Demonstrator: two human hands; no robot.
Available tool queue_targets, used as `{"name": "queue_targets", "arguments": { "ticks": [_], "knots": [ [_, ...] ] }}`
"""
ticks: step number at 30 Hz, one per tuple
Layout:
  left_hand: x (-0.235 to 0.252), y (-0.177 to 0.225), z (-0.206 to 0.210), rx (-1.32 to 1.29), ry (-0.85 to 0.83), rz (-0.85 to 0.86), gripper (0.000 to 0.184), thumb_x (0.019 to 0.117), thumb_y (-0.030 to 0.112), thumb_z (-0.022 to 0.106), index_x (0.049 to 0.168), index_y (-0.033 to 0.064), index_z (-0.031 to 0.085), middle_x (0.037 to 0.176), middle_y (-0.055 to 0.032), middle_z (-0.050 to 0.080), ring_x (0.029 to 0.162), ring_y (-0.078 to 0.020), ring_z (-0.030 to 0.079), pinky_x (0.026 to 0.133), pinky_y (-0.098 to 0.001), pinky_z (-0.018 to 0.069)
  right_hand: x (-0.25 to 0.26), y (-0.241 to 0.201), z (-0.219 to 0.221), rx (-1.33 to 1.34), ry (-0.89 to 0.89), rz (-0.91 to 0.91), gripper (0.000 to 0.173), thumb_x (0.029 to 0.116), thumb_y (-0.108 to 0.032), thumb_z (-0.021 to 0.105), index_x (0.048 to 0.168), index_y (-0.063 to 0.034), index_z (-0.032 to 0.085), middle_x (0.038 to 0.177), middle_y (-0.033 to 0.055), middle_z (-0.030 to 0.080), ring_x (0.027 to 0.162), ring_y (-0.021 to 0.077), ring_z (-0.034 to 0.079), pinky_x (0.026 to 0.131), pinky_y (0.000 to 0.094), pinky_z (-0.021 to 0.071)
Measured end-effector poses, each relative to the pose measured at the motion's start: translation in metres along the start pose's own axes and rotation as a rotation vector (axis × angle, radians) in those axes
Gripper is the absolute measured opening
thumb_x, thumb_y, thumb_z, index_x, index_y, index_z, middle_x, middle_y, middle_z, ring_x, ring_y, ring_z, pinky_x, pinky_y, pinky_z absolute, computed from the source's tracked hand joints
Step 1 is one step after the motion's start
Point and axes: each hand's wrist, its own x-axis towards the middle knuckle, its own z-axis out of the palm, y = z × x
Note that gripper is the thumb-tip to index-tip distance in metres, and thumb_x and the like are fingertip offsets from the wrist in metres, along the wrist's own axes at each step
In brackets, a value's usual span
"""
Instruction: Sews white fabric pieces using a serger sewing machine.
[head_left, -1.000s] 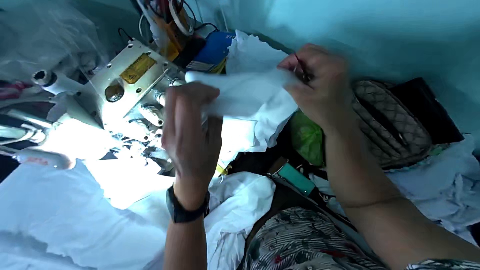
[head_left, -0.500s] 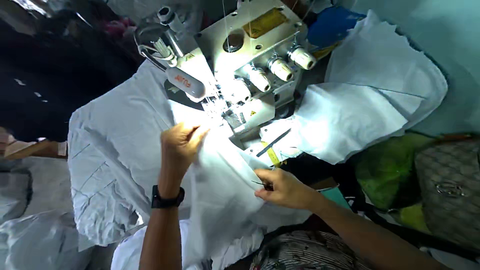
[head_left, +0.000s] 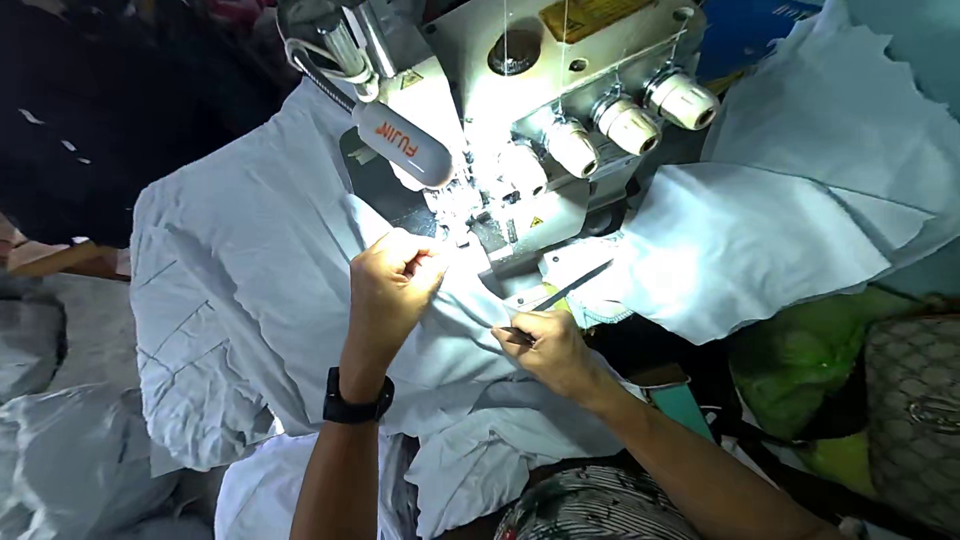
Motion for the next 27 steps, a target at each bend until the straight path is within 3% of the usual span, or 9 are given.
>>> {"name": "queue_targets", "arguments": {
  "ticks": [5, 11, 15, 16, 18, 19, 23, 25, 27],
  "knots": [
    [-0.033, 0.031, 0.034, 0.486, 0.119, 0.050, 0.024, 0.0990, 0.012, 0.057, 0.108, 0.0010, 0.076, 0.108, -0.0189, 0.071, 0.102, -0.0361, 0.067, 0.088, -0.0511, 0.0503, -0.013, -0.024, -0.021, -0.130, 0.018, -0.114, 0.036, 0.0905, -0.022, 0.064, 0.060, -0.0052, 0.056, 0.050, 0.0051, 0.048, 0.043, 0.0144, 0.048, 0.041, 0.0287, 0.0367],
    [-0.031, 0.024, 0.040, 0.439, 0.021, 0.003, 0.033, 0.1036, 0.014, 0.044, 0.116, -0.0036, 0.070, 0.112, -0.0204, 0.072, 0.124, -0.0424, 0.061, 0.112, -0.0746, 0.0237, 0.009, -0.028, -0.022, -0.068, 0.051, -0.095, 0.032, 0.0903, -0.020, 0.066, 0.064, -0.0037, 0.059, 0.052, 0.0045, 0.050, 0.047, 0.0108, 0.047, 0.045, 0.0252, 0.0350],
    [-0.002, 0.003, 0.011, 0.231, -0.135, 0.019, 0.034, 0.1013, 0.016, 0.047, 0.116, -0.0092, 0.065, 0.110, -0.0241, 0.069, 0.114, -0.0395, 0.065, 0.115, -0.0702, 0.0227, 0.032, -0.032, -0.021, 0.388, -0.053, 0.067, 0.029, 0.0895, -0.012, 0.069, 0.063, -0.0044, 0.058, 0.057, -0.0080, 0.045, 0.053, -0.0094, 0.037, 0.050, 0.0082, 0.0294],
    [0.002, -0.002, 0.004, 0.146, -0.153, -0.023, 0.035, 0.1025, 0.014, 0.048, 0.124, -0.0103, 0.060, 0.118, -0.0249, 0.067, 0.118, -0.0372, 0.064, 0.116, -0.0631, 0.0285, 0.036, -0.035, -0.021, 0.513, -0.090, 0.151, 0.029, 0.0904, -0.011, 0.069, 0.064, -0.0078, 0.058, 0.057, -0.0118, 0.045, 0.052, -0.0111, 0.038, 0.050, 0.0078, 0.0311],
    [-0.001, -0.014, -0.008, -0.022, -0.073, -0.095, 0.028, 0.1048, 0.012, 0.046, 0.127, -0.0031, 0.053, 0.121, -0.0183, 0.064, 0.106, -0.0233, 0.066, 0.094, -0.0434, 0.0525, 0.042, -0.038, -0.019, 0.734, -0.128, 0.331, 0.030, 0.0908, -0.006, 0.069, 0.064, -0.0129, 0.059, 0.055, -0.0126, 0.051, 0.050, -0.0079, 0.044, 0.049, 0.0116, 0.0376],
    [-0.004, -0.022, -0.014, -0.083, -0.018, -0.101, 0.026, 0.1055, 0.012, 0.042, 0.127, -0.0010, 0.049, 0.135, -0.0155, 0.060, 0.115, -0.0171, 0.064, 0.094, -0.0372, 0.0531, 0.044, -0.038, -0.017, 0.809, -0.130, 0.393, 0.030, 0.0909, -0.004, 0.068, 0.064, -0.0133, 0.059, 0.055, -0.0108, 0.054, 0.050, -0.0056, 0.048, 0.049, 0.0135, 0.0407],
    [-0.062, -0.060, -0.044, -0.131, 0.542, -0.111, 0.035, 0.1081, 0.019, 0.048, 0.133, -0.0055, 0.049, 0.161, -0.0134, 0.037, 0.137, -0.0181, 0.052, 0.107, -0.0386, 0.0505, 0.045, -0.037, -0.012, 0.942, -0.111, 0.468, 0.029, 0.0909, 0.001, 0.066, 0.065, -0.0112, 0.061, 0.057, -0.0063, 0.059, 0.052, -0.0013, 0.054, 0.052, 0.0164, 0.0466],
    [-0.129, -0.070, -0.051, -0.171, 0.952, -0.323, 0.048, 0.1052, 0.009, 0.045, 0.142, -0.0177, 0.029, 0.153, -0.0212, 0.037, 0.123, -0.0172, 0.057, 0.096, -0.0353, 0.0535, 0.043, -0.034, -0.011, 0.960, -0.118, 0.466, 0.031, 0.0908, 0.001, 0.066, 0.063, -0.0110, 0.059, 0.056, -0.0053, 0.057, 0.051, -0.0011, 0.052, 0.051, 0.0166, 0.0454],
    [-0.184, -0.068, -0.039, -0.310, 1.261, -0.780, 0.035, 0.1086, 0.013, 0.039, 0.139, -0.0041, 0.035, 0.114, -0.0030, 0.050, 0.086, -0.0038, 0.056, 0.072, -0.0222, 0.0510, 0.042, -0.029, -0.011, 0.985, -0.133, 0.441, 0.033, 0.0906, 0.001, 0.065, 0.061, -0.0115, 0.059, 0.055, -0.0055, 0.056, 0.050, -0.0016, 0.051, 0.049, 0.0164, 0.0441]
  ]
}}
